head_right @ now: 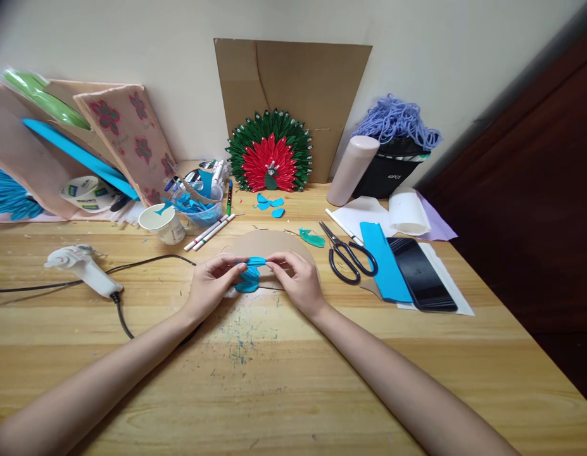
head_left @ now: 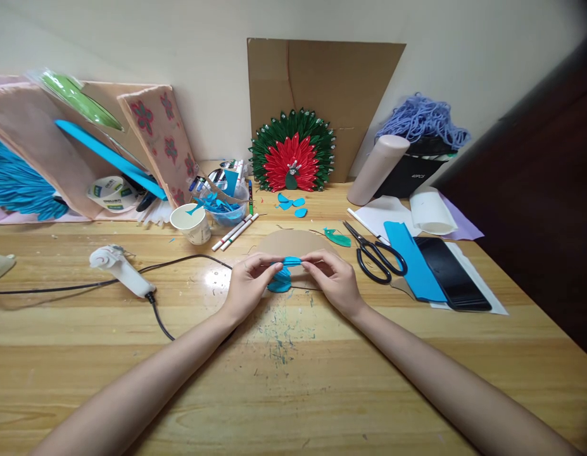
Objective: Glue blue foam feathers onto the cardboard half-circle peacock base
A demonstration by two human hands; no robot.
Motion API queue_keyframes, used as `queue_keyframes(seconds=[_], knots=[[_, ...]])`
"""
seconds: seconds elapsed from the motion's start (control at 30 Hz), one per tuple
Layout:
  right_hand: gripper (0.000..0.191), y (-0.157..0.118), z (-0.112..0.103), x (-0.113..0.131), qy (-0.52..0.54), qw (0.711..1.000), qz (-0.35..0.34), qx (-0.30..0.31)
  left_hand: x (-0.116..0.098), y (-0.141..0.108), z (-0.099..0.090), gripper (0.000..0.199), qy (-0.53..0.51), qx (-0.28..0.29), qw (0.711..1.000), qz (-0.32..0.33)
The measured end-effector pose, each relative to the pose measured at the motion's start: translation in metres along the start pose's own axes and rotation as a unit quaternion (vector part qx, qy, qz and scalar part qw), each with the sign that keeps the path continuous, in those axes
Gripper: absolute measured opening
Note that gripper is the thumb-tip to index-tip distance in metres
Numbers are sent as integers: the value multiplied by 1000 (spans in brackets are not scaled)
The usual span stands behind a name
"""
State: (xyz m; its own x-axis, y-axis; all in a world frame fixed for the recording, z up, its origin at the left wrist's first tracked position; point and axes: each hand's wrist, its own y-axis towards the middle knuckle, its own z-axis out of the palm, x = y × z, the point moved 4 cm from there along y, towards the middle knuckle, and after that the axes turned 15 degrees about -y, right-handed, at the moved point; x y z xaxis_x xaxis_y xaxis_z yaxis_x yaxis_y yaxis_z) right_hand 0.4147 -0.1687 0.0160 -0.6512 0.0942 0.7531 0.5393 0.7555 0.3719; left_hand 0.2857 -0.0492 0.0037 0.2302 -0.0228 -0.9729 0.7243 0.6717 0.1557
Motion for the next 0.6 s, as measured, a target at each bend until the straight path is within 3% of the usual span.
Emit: queue_keyframes(seconds=[0.6], knots=[[11, -1, 3, -3, -23, 1000, -3, 16, -3, 0, 1, 17, 14, 2, 1000, 18]])
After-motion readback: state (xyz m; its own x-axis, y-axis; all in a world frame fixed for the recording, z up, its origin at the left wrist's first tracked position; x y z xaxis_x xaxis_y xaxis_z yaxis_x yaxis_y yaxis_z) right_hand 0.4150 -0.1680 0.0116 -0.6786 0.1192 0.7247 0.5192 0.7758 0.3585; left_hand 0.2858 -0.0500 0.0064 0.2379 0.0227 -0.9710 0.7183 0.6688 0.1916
